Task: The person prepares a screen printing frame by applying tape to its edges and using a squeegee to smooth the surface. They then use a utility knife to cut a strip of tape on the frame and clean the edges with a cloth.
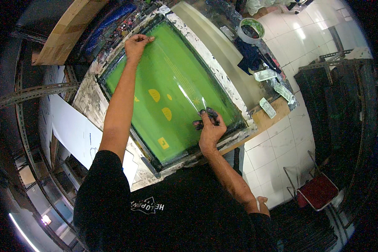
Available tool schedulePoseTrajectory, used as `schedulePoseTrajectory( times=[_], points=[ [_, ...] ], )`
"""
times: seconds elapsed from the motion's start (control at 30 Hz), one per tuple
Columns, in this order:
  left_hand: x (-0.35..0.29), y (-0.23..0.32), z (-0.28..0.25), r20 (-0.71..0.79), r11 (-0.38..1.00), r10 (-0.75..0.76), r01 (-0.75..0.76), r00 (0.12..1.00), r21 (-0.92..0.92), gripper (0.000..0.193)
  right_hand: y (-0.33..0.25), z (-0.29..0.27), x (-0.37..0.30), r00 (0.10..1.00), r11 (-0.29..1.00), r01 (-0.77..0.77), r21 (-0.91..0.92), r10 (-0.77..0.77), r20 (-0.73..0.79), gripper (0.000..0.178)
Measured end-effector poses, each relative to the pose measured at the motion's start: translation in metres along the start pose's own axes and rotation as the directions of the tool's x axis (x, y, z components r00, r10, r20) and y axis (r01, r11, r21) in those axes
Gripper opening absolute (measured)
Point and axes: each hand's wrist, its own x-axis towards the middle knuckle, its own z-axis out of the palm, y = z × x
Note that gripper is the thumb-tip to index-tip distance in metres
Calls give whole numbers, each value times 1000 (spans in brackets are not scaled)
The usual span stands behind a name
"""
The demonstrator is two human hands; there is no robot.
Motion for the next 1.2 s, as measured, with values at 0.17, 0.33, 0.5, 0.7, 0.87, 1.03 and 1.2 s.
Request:
schedulePoseTrajectory(
  times=[0.17, 0.33, 0.5, 0.7, 0.87, 1.03, 1.2],
  points=[
    [-2, 4, 1, 5, 999, -11, 10, 1000, 33, 19, 2, -1, 1, 1000, 1000, 16, 16, -16, 2, 21],
    [-4, 7, -1, -4, 989, -19, 19, 1000, 147, 31, -2, 1, -1, 1000, 1000, -7, 15, 7, -9, 21],
    [-13, 31, 1, -27, 965, -81, 85, 996, 250, 28, -3, 0, -1, 1000, 1000, -12, 3, 12, -5, 21],
    [-15, 30, 0, -58, 959, -60, 74, 996, 272, 29, -3, 1, -1, 1000, 1000, -2, 13, 2, -5, 21],
    [-15, 31, 2, -65, 955, -75, 90, 995, 281, 30, -3, 0, -1, 1000, 1000, -6, 20, 6, 1, 21],
    [-15, 27, 3, -86, 933, -108, 131, 990, 336, 33, -2, -1, -1, 1000, 1000, -4, 23, 4, 5, 21],
    [-19, 31, 6, -115, 940, -50, 86, 992, 330, 28, 0, -2, 1, 1000, 1000, 2, 21, -2, 5, 20]
  ],
)
